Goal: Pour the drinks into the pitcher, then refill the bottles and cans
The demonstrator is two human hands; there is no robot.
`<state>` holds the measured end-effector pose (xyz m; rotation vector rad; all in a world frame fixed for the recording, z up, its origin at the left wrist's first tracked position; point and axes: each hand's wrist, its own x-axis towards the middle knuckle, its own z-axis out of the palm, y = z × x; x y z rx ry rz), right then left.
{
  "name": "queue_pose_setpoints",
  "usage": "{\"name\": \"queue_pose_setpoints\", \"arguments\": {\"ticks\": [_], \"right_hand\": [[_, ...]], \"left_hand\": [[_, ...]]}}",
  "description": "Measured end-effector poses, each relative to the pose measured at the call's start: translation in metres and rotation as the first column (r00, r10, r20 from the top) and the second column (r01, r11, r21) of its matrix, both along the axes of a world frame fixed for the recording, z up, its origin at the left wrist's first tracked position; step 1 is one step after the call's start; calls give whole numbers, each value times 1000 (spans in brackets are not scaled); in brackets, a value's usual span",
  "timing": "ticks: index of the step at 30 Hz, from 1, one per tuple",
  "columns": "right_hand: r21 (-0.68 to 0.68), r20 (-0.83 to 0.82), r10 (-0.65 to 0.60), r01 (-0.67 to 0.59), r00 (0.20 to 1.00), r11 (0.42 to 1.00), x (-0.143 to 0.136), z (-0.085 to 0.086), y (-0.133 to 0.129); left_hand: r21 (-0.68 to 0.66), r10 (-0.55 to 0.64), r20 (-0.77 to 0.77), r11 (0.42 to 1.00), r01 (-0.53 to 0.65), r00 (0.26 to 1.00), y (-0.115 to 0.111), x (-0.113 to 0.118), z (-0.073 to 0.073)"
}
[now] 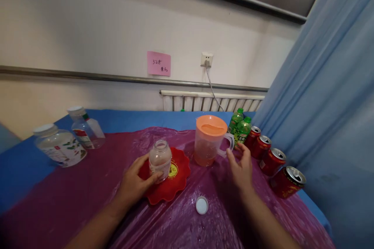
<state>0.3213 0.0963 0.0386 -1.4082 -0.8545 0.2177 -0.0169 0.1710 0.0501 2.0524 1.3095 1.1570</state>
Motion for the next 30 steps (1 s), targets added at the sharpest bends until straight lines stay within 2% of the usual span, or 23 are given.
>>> {"name": "queue_pose_setpoints", "arguments": {"ticks": [5,9,11,14,18,22,26,30], "right_hand": [[46,-106,159,-155,982,987,5,17,40],[108,-165,190,-174,968,979,-2,24,55],[121,-165,207,-189,964,975,-3,33,62],[126,-133,247,-230,960,965,0,57,69],[116,-61,312,-303,948,946,7,102,72],[43,28,384,-385,923,922,8,142,69],[-89,167,465,-456,869,885,1,168,67],[-194,285,505,-466,815,863,-8,183,64]], "left_hand": [[-26,22,-40,999,-23,999,3,-4,-5],[-37,19,-63,999,-21,998,3,-5,-4],[-37,17,-77,999,-20,997,2,-4,-4],[-22,1,-88,1000,-3,996,1,-4,-4],[10,-17,-86,1000,18,996,1,-6,-8],[46,-29,-94,998,33,995,2,-7,-9],[65,-57,-100,996,64,993,0,-7,-7],[63,-72,-102,995,79,992,-3,-7,-5]]}}
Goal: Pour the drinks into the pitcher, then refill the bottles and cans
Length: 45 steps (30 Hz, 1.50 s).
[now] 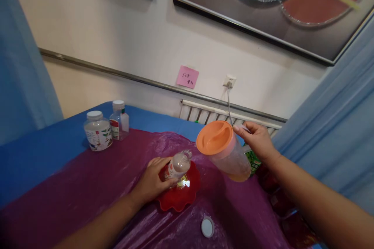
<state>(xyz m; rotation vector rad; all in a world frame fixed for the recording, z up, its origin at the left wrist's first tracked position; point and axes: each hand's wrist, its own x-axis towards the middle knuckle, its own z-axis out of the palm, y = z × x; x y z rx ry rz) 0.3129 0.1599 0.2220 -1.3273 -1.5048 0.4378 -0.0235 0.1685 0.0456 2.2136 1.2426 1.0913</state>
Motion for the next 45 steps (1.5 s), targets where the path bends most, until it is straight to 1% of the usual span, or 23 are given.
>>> {"name": "queue_pose_setpoints", "arguments": {"ticks": [7,12,17,24,35,45], "right_hand": [[0,184,6,-6,983,1000,-17,19,-9],[10,281,14,-17,960,1000,-22,26,-12],[30,308,47,-59,950,998,-24,31,-11],[52,381,51,-77,923,996,-28,39,-9],[38,460,36,-60,887,997,-33,49,-11],[59,472,42,-79,880,995,-32,52,-11]], "left_hand": [[-25,-24,3,999,24,1000,-2,-1,-1],[-27,-34,1,999,34,999,-2,-1,-1],[-35,-30,2,999,30,1000,-4,-1,2],[-28,-61,2,998,61,998,-7,-1,5],[-38,-63,15,997,63,998,-9,0,5],[-40,-64,19,997,65,998,-9,1,3]]}}
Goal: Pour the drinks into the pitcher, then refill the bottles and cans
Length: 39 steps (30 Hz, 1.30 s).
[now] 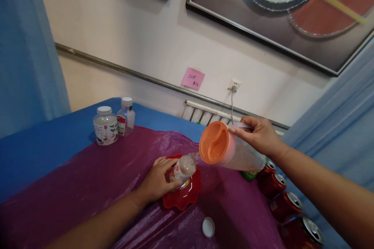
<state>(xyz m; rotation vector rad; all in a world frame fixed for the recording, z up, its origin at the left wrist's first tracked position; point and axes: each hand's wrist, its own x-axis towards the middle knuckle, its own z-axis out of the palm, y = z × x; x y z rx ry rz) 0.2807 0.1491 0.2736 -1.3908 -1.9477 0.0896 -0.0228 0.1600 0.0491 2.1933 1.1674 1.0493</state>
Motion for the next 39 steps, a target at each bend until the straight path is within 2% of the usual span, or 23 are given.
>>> {"name": "queue_pose_setpoints", "arguments": {"ticks": [8,32,39], "right_hand": [[13,41,-18,17,999,1000,3,6,-1],[25,16,-20,19,1000,999,5,14,-6],[55,64,-57,53,996,997,7,16,-7]], "left_hand": [[5,2,-7,1000,-2,1000,-1,1,2],[-5,9,-14,1000,-9,1000,-1,1,1],[0,0,-6,1000,0,1000,0,1,-1]]}}
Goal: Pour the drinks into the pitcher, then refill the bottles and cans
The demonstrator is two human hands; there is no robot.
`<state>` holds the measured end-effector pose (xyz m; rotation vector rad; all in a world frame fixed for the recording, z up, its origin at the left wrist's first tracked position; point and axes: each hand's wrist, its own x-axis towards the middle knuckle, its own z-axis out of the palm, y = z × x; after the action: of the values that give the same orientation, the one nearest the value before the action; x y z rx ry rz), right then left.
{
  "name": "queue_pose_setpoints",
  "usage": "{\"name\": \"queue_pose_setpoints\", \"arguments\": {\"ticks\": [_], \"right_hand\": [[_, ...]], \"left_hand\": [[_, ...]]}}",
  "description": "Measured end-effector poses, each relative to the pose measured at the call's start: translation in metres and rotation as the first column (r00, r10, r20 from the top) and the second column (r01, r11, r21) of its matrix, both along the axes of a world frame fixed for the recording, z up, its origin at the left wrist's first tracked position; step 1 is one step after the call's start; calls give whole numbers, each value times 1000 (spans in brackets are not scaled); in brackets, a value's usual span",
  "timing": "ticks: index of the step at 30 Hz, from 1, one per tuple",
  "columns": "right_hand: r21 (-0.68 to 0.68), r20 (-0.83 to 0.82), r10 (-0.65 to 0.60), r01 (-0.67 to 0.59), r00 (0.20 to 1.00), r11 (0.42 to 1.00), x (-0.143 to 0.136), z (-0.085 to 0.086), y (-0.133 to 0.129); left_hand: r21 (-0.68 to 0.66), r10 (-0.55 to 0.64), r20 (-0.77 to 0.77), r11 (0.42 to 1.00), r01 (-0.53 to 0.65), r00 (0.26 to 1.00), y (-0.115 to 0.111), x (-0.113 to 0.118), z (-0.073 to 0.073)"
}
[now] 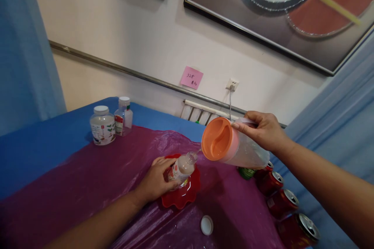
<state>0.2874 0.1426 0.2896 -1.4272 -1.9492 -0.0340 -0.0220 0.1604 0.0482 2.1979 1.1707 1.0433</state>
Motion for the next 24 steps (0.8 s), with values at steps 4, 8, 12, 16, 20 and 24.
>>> {"name": "queue_pose_setpoints", "arguments": {"ticks": [4,8,12,16,20,24], "right_hand": [[-40,19,-2,3,1000,999,-2,3,-3],[-56,31,-17,19,999,998,-3,4,-5],[-56,41,-19,21,999,998,-2,5,-4],[-56,41,-21,23,999,998,0,5,-4],[-51,56,-15,18,998,999,1,4,-4],[-47,61,-7,9,998,999,1,4,-4]], "left_hand": [[3,4,-2,1000,-4,1000,1,0,-1],[0,3,-14,1000,-3,1000,1,0,0],[-3,-1,-14,1000,1,1000,0,0,-1],[-3,-3,-8,1000,3,1000,1,0,-1],[-1,-3,-5,1000,3,1000,0,-1,0],[-1,-7,-5,1000,7,1000,0,-1,1]]}}
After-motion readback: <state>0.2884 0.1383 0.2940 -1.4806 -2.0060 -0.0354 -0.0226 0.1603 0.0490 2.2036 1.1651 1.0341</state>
